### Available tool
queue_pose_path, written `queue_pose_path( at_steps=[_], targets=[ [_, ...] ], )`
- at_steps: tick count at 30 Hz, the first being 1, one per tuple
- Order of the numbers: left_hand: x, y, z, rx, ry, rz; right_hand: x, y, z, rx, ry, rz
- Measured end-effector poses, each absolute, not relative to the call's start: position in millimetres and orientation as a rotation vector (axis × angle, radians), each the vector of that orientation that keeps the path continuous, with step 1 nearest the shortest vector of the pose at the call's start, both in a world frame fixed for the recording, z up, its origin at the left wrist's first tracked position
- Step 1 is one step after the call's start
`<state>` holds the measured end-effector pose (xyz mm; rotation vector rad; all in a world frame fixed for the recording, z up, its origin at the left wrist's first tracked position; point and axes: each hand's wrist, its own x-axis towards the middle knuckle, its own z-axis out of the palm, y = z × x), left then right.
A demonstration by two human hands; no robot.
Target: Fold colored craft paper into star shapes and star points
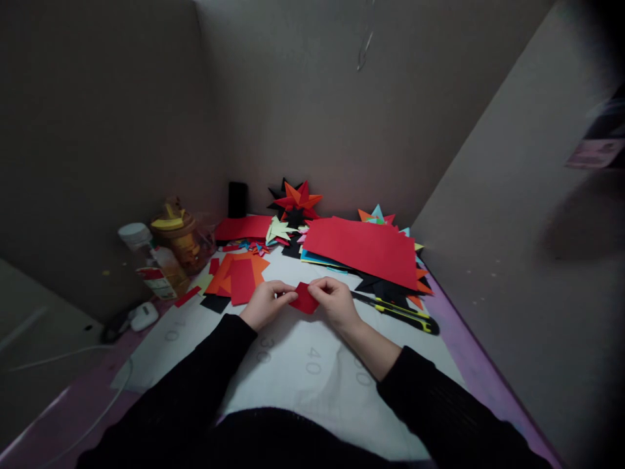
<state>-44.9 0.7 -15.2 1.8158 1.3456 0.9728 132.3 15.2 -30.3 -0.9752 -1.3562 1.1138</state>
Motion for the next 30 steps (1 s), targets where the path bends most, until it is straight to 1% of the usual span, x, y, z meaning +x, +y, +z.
queue_pose_path(
  at_steps=[13, 22, 30],
  targets=[
    [-46.8, 1.8, -20.5, 1.92, 1.296, 0.963, 132.4, 17.4, -31.6, -0.98, -1.327, 1.117],
    [-43.6, -5.1, -21.5, 2.247, 1.41, 0.83, 132.6, 19.8, -38.0, -0.988, -1.301, 1.08],
    [-41.1, -4.3, -22.5, 2.203, 1.427, 0.808, 131.8, 20.2, -39.4, -0.994, -1.306, 1.066]
  ],
)
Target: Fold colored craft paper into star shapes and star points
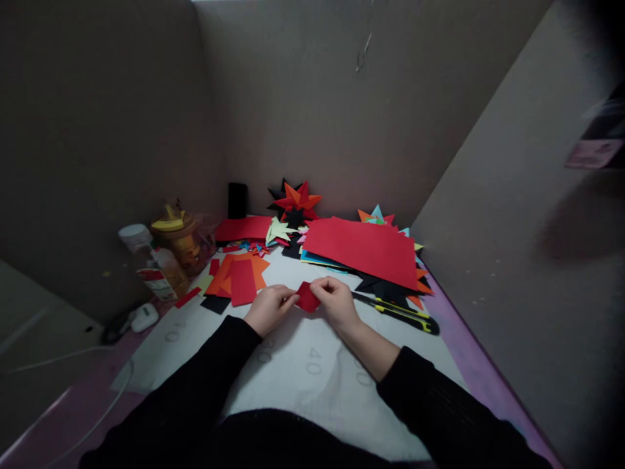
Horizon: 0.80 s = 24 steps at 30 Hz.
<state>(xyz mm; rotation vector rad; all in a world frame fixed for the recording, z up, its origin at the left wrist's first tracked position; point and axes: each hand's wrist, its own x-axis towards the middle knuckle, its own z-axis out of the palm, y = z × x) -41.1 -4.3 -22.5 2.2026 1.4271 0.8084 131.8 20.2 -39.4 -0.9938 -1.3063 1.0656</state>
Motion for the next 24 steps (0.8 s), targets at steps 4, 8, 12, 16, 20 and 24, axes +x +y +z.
queue_pose_path(
  at_steps=[4, 8, 12, 16, 20, 24],
  targets=[
    [-40.1, -3.3, -22.2, 2.086, 1.414, 0.832, 131.3, 20.6, -39.3, -0.985, -1.299, 1.064],
    [-39.7, -2.2, -22.9, 1.93, 1.408, 0.841, 131.4, 21.2, -39.6, -0.98, -1.286, 1.073],
    [-39.5, -1.3, -23.8, 1.889, 1.405, 0.837, 131.2, 21.0, -39.2, -0.969, -1.275, 1.098],
    [-39.4, -1.2, -23.6, 1.878, 1.396, 0.836, 131.1, 20.8, -39.4, -0.966, -1.274, 1.109],
    [-39.1, -2.0, -22.2, 1.837, 1.385, 0.858, 131.2, 20.8, -39.0, -0.97, -1.281, 1.098],
    [-38.4, -2.2, -21.5, 1.765, 1.391, 0.849, 131.2, 21.4, -38.7, -0.971, -1.277, 1.09]
  ],
)
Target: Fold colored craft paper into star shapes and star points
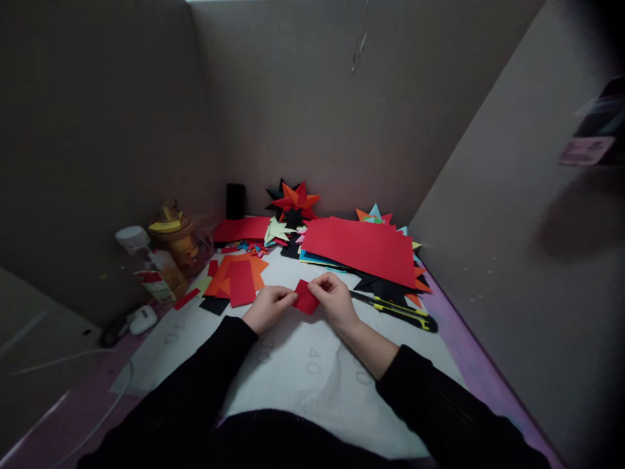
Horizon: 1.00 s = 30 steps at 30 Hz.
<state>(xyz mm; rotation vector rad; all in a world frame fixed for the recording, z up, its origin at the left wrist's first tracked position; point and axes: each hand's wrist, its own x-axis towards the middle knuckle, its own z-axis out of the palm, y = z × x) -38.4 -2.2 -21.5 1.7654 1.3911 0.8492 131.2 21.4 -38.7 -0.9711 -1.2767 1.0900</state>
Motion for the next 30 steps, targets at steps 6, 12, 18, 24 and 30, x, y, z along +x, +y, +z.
queue_pose_path(
  at_steps=[6, 12, 18, 24, 30],
  targets=[
    [-39, -1, -24, 1.718, 1.331, 0.859, 129, 20, -38, -0.96, -1.256, 1.186],
    [-36, -2, -25, 1.754, 1.345, 0.855, 127, 15, -34, -1.025, -1.351, 1.228],
    [-36, -1, -20, 1.564, 1.317, 0.996, 126, 17, -35, -1.016, -1.383, 1.285],
    [-38, 2, -21, 1.204, 1.269, 1.133, 128, 24, -39, -0.945, -1.198, 1.378],
    [-35, 0, -23, 1.085, 1.236, 1.147, 129, 27, -43, -0.951, -1.094, 1.297]
  ],
)
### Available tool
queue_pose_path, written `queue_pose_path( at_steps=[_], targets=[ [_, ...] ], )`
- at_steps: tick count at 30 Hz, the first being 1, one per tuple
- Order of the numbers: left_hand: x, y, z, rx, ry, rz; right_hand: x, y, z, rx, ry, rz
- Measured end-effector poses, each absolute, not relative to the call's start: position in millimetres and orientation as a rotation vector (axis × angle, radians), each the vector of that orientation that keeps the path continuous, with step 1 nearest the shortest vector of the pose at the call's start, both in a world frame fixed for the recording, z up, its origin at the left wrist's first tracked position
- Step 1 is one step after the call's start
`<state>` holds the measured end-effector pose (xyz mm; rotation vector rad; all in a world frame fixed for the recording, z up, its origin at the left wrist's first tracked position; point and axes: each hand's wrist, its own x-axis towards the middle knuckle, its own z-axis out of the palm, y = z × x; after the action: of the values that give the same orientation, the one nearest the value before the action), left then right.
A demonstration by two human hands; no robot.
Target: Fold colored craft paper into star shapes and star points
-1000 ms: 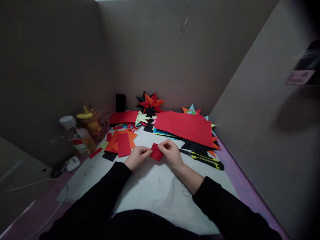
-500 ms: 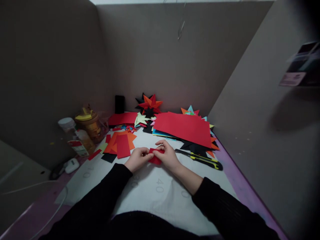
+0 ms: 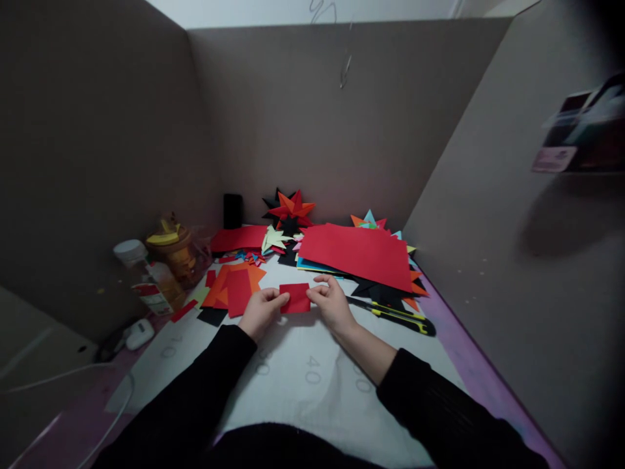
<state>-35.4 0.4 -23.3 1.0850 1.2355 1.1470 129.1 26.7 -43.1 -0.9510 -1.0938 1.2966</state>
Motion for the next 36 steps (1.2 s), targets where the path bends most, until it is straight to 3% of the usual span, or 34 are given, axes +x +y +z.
queue_pose_path(
  at_steps=[7, 18, 28, 33, 36],
  targets=[
    [-37, 2, -28, 1.119, 1.249, 1.127, 128, 23, -37, -0.941, -1.231, 1.113],
    [-33, -8, -12, 1.805, 1.373, 1.157, 126, 1, -28, -0.957, -1.923, 0.663],
    [-57, 2, -8, 1.341, 1.493, 1.524, 133, 7, -22, -0.983, -1.74, 0.631],
    [-38, -11, 7, 1.698, 1.442, 1.422, 125, 4, -24, -0.884, -1.841, 0.563],
    [-20, -32, 30, 1.819, 1.344, 1.565, 122, 3, -26, -0.882, -1.836, 0.596]
  ],
)
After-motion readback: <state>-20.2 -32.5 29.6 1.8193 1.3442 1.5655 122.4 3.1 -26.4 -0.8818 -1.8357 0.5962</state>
